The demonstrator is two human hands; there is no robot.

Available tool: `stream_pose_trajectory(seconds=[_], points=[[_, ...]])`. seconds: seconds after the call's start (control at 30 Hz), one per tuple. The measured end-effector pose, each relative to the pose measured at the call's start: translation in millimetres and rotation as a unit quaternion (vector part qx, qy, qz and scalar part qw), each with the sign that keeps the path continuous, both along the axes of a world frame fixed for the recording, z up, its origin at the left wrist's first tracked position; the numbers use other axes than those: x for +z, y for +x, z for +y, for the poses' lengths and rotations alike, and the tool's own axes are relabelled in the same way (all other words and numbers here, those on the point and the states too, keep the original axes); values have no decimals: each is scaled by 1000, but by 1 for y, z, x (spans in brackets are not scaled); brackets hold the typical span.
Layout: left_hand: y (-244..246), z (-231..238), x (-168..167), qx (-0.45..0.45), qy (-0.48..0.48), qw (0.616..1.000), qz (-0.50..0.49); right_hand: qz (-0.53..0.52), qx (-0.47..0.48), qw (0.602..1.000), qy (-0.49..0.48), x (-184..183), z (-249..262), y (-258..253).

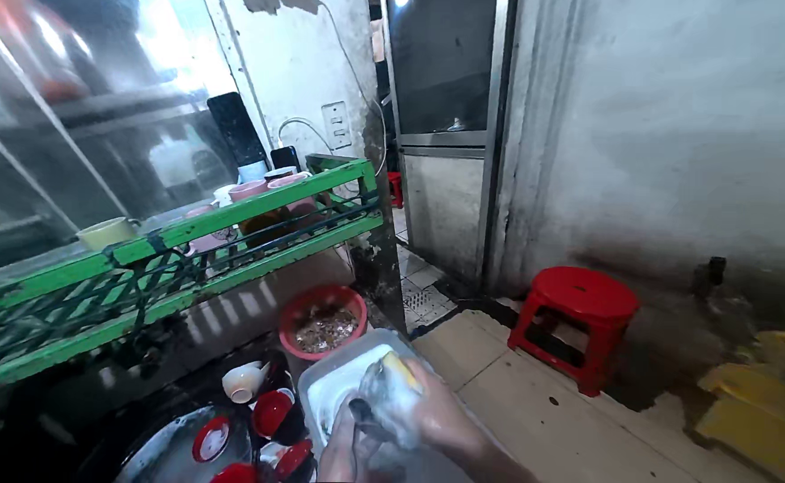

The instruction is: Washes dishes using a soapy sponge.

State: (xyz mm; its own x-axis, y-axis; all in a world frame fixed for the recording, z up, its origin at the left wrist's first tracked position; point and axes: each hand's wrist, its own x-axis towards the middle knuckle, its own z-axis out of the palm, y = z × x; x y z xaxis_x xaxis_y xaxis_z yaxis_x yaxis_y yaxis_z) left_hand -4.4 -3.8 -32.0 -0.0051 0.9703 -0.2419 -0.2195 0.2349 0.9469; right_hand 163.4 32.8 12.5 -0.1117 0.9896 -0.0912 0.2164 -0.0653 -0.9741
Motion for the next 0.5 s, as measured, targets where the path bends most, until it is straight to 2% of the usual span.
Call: stream_pose_trajectory(seconds=[0.1, 0.17, 0.3, 0.37, 0.43, 0.5], points=[[7, 12, 6, 26, -55, 995, -82, 79, 64, 993, -59, -17, -6, -10], [17, 15, 8, 49, -70, 993, -83, 79, 62, 991, -90, -33, -5, -12], [19, 24, -4, 64, -36, 989, -127, -68, 70, 995, 23, -25, -36, -20], [9, 26, -10, 28, -8, 989, -145, -50, 68, 994, 64, -22, -47, -18], [7, 23, -7, 29, -17, 981, -193, 25, 40, 998, 42, -28, -39, -7], [9, 19, 1, 54, -33, 971, -229, -7, 16, 999, 28, -24, -23, 7]])
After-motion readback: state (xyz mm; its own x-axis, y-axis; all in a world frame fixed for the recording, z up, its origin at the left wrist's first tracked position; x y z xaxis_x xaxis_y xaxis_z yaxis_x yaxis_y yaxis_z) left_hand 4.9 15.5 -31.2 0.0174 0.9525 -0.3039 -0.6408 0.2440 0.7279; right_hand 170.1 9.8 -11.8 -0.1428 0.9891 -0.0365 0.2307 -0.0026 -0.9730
